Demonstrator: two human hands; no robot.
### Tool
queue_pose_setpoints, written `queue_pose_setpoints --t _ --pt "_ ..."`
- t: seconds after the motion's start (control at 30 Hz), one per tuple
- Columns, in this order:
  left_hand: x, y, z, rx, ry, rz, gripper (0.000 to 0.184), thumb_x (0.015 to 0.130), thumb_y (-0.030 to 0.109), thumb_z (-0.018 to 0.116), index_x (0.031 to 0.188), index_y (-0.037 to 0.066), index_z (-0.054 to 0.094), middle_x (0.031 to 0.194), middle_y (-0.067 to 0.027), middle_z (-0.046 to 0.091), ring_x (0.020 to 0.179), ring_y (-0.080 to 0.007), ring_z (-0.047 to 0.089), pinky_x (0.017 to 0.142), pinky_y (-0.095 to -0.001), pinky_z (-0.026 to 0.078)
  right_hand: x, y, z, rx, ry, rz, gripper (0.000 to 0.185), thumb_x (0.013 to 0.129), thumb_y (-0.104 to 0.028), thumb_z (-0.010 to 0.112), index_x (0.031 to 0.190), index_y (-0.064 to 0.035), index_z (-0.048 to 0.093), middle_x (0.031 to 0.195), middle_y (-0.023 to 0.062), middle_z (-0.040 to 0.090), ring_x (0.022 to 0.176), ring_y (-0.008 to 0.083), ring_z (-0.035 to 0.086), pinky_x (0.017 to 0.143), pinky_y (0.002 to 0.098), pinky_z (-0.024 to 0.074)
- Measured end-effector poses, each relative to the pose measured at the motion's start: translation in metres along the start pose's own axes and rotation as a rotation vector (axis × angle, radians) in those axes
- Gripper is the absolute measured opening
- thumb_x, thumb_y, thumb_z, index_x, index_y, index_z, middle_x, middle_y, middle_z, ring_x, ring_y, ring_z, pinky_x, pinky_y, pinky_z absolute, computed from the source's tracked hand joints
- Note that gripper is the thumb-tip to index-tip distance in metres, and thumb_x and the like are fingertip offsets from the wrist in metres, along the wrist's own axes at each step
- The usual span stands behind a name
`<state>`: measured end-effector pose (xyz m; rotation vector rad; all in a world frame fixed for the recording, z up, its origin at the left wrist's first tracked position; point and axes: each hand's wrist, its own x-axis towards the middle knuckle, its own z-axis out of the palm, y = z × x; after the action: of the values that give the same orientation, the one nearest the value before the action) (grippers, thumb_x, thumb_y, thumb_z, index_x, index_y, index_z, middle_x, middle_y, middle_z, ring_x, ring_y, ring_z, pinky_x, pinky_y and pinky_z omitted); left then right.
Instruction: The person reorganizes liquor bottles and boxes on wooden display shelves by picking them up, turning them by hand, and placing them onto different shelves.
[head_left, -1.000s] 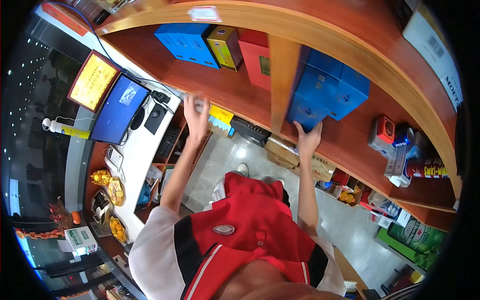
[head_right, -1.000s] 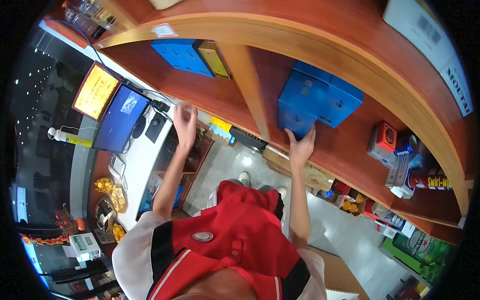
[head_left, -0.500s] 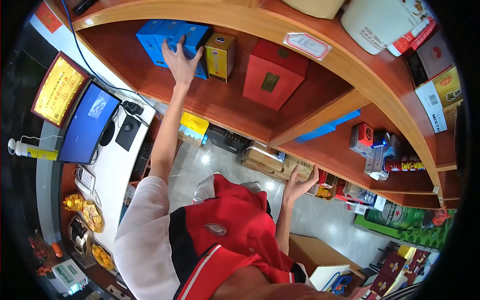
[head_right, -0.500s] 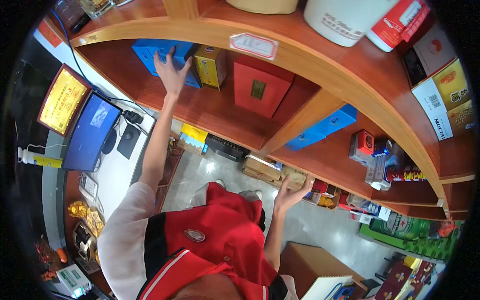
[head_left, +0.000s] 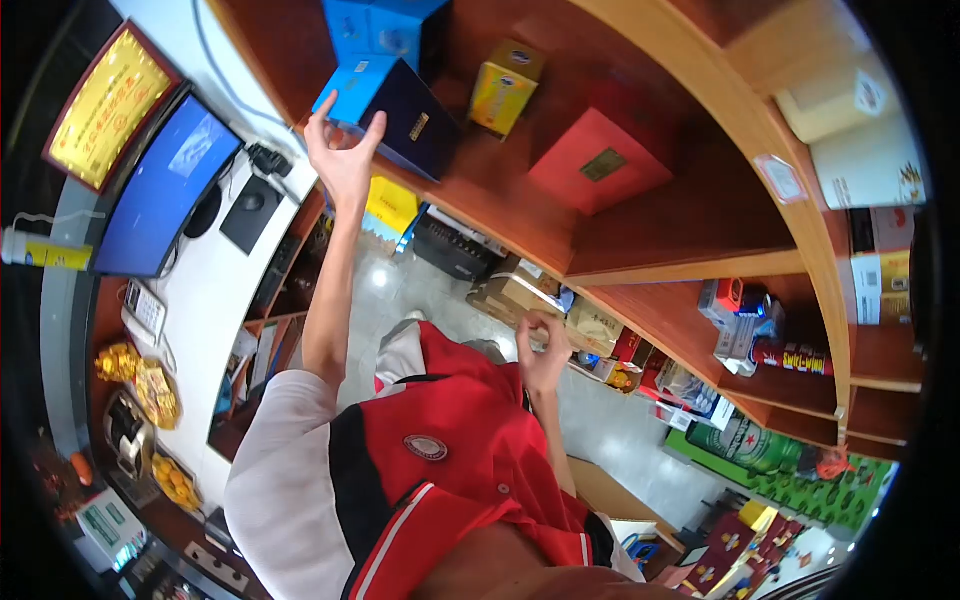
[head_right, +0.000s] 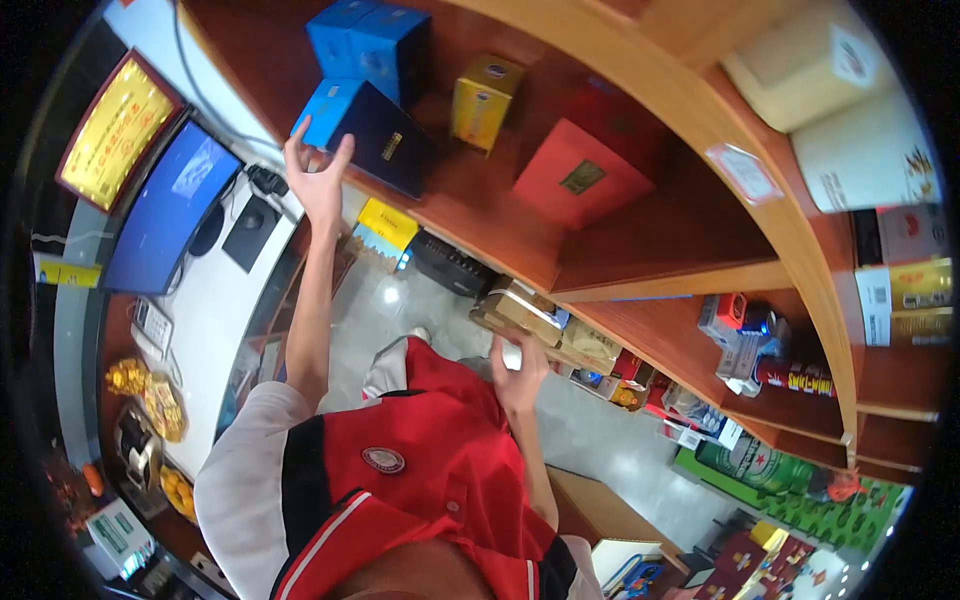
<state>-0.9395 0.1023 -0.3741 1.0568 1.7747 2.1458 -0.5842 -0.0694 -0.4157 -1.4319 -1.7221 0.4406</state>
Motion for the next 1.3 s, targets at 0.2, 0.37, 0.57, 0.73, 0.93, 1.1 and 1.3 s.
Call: queue_pose_setpoints --t 0.2,0.37,0.57,0.73,0.93,1.1,1.3 --pt "-0.030 0.025 -0.081 -0.396 -0.014 -0.549 0.059 0.090 0.027 0.082 0.138 0.007 0.054 0.115 -0.0105 0.066 0.108 -0.0206 0.066 0.085 -0.0384 0.055 0.039 -0.056 0.055 -0.007 -0.165 -0.314 0.089 0.073 -0.018 0.093 0.150 -0.0106 0.048 0.160 0.0245 0.035 0.141 0.0464 0.041 0.113 0.0556 0.0394" --pt "-0.070 0.053 -0.101 -0.516 -0.132 -0.707 0.051 0.094 0.040 0.074 0.131 0.010 0.054 0.126 -0.0071 0.062 0.108 -0.0193 0.064 0.086 -0.0407 0.055 0.056 -0.083 0.063 0.013 -0.122 -0.422 0.118 0.063 -0.022 0.100 0.159 -0.0132 0.033 0.162 0.0282 0.026 0.143 0.0493 0.038 0.114 0.0565 0.0380" --pt "-0.107 0.100 -0.098 -0.363 -0.342 -0.525 0.069 0.100 0.059 0.051 0.144 0.005 0.051 0.134 -0.0114 0.060 0.111 -0.0207 0.063 0.089 -0.0401 0.056 0.030 -0.071 0.001 0.160 -0.091 -0.270 0.113 0.063 -0.014 0.097 0.159 -0.0107 0.037 0.154 0.0252 0.038 0.138 0.0415 0.046 0.114 0.0497 0.0393" --pt "-0.128 0.161 -0.078 -0.318 -0.630 -0.180 0.101 0.098 0.080 0.025 0.152 -0.003 0.044 0.128 -0.0184 0.062 0.105 -0.0242 0.066 0.092 -0.0398 0.055 0.010 -0.061 -0.061 0.909 -0.091 0.429 0.099 0.072 -0.011 0.082 0.159 -0.0001 0.035 0.145 0.0191 0.052 0.130 0.0261 0.056 0.112 0.0390 0.0428" --pt "-0.173 0.180 -0.023 -0.539 -1.043 -0.255 0.087 0.104 0.069 0.030 0.146 -0.006 0.047 0.119 -0.0191 0.064 0.104 -0.0263 0.068 0.092 -0.0390 0.055 -0.121 0.052 -0.078 1.427 0.081 1.084 0.055 0.102 -0.044 0.059 0.141 -0.0054 0.054 0.138 0.0153 0.060 0.116 0.0289 0.066 0.089 0.0482 0.0618" --pt "-0.231 0.187 0.006 -0.557 -1.299 -0.271 0.054 0.104 0.036 0.058 0.144 -0.001 0.051 0.124 -0.0152 0.064 0.107 -0.0225 0.068 0.093 -0.0375 0.055 -0.118 0.046 -0.103 1.016 -0.070 0.784 0.042 0.106 -0.037 0.053 0.134 -0.0071 0.057 0.126 0.0142 0.063 0.110 0.0278 0.066 0.083 0.0478 0.0627" --pt "-0.337 0.216 0.051 -0.232 -1.554 -0.068 0.139 0.069 0.044 0.093 0.162 -0.007 0.003 0.156 -0.0335 0.032 0.147 -0.0450 0.036 0.121 -0.0510 0.032 -0.153 0.091 -0.124 1.410 0.592 0.851 0.116 0.074 -0.075 0.076 0.159 -0.0085 0.035 0.157 0.0120 0.046 0.144 0.0335 0.046 0.121 0.0502 0.0393"
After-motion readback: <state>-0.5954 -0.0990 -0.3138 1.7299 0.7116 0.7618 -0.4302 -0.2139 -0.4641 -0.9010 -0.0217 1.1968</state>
